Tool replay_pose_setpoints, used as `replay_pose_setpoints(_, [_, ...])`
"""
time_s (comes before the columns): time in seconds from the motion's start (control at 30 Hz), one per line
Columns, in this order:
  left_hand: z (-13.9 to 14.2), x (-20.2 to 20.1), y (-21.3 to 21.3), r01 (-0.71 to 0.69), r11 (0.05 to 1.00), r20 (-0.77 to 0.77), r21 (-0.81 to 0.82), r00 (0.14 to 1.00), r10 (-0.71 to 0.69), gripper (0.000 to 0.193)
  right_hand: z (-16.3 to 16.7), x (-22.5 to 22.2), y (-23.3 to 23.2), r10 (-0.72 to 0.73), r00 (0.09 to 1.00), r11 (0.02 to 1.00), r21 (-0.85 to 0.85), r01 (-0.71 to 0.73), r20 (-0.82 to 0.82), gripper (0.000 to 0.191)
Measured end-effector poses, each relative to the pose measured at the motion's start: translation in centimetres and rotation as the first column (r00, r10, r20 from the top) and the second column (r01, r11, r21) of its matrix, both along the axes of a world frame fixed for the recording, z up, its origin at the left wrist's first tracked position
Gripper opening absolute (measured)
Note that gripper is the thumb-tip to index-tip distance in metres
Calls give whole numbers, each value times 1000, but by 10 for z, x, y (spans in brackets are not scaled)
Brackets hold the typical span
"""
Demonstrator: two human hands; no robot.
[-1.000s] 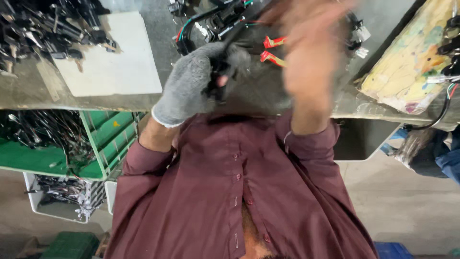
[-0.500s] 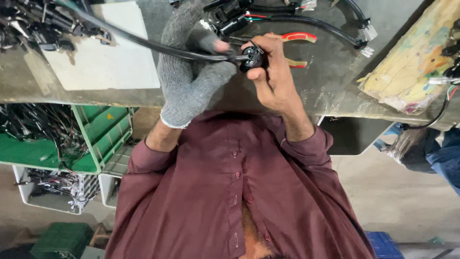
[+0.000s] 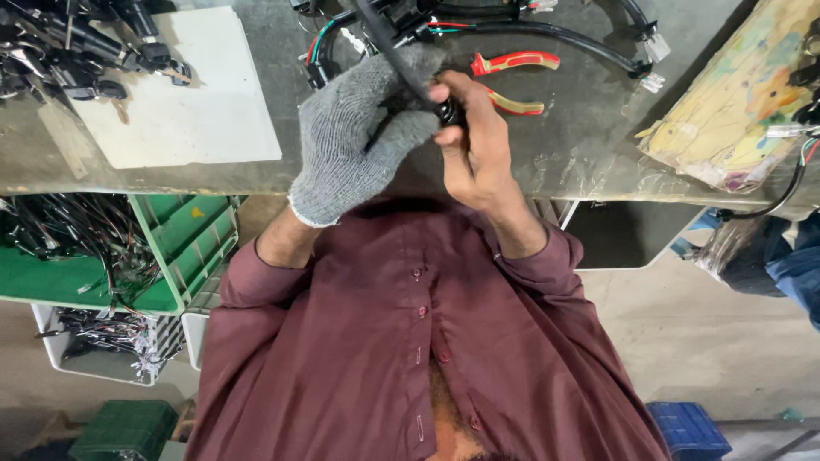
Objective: The person repeatedly picks up black wire harnesses with connectors, positions them, and uses red-handled pliers to crimp the connector housing. Finished harnesses are placed on the workbench. The person wears a glove on the left hand and handles the wires with both hands.
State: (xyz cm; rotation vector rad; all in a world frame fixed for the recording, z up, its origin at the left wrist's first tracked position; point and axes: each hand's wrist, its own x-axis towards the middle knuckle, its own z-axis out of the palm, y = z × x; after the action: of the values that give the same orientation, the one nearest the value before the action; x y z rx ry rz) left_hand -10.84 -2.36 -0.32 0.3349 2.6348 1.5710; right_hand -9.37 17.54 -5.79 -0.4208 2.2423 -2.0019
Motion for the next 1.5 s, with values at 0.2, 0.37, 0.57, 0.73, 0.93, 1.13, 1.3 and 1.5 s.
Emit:
replay_pose_setpoints(0.2, [1,5,7,-90,993,-72,-79,994,84,47,-7,-10,5,95,958,981,-187,-45,269,34])
replay_pose_setpoints(0.37, [-4,1,-1,199,978,-42,65,980,-197,42,-7,-6,8,239,916,939,-318,-133,321,30])
replay_pose_setpoints(0.57, [3,-4,-5,251,966,-33,66,968,-250,40,-24,-5,10,172,967,985,-37,-168,190,21])
replay_pose_setpoints(0.73, [30,-6,-13,470,802,-105,368,878,-466,24,-39,1,27,732,675,604,-540,-586,87,34])
replay_pose_setpoints(0.93, [24,-4,-9,373,799,-32,472,913,-407,8,-49,21,17,680,643,629,-731,-265,353,56])
replay_pose_setpoints(1.13, [-10,-1,2,67,956,86,285,992,-95,24,-37,12,-22,-100,891,936,-263,236,442,74])
replay_pose_setpoints(1.3, [-27,0,6,24,831,101,556,990,-96,35,-10,-10,-9,-35,986,979,194,67,-162,70])
replay_pose_setpoints(1.5, [-10,8,-13,-145,909,250,391,967,46,24,-20,-22,41,180,871,558,777,292,-457,72])
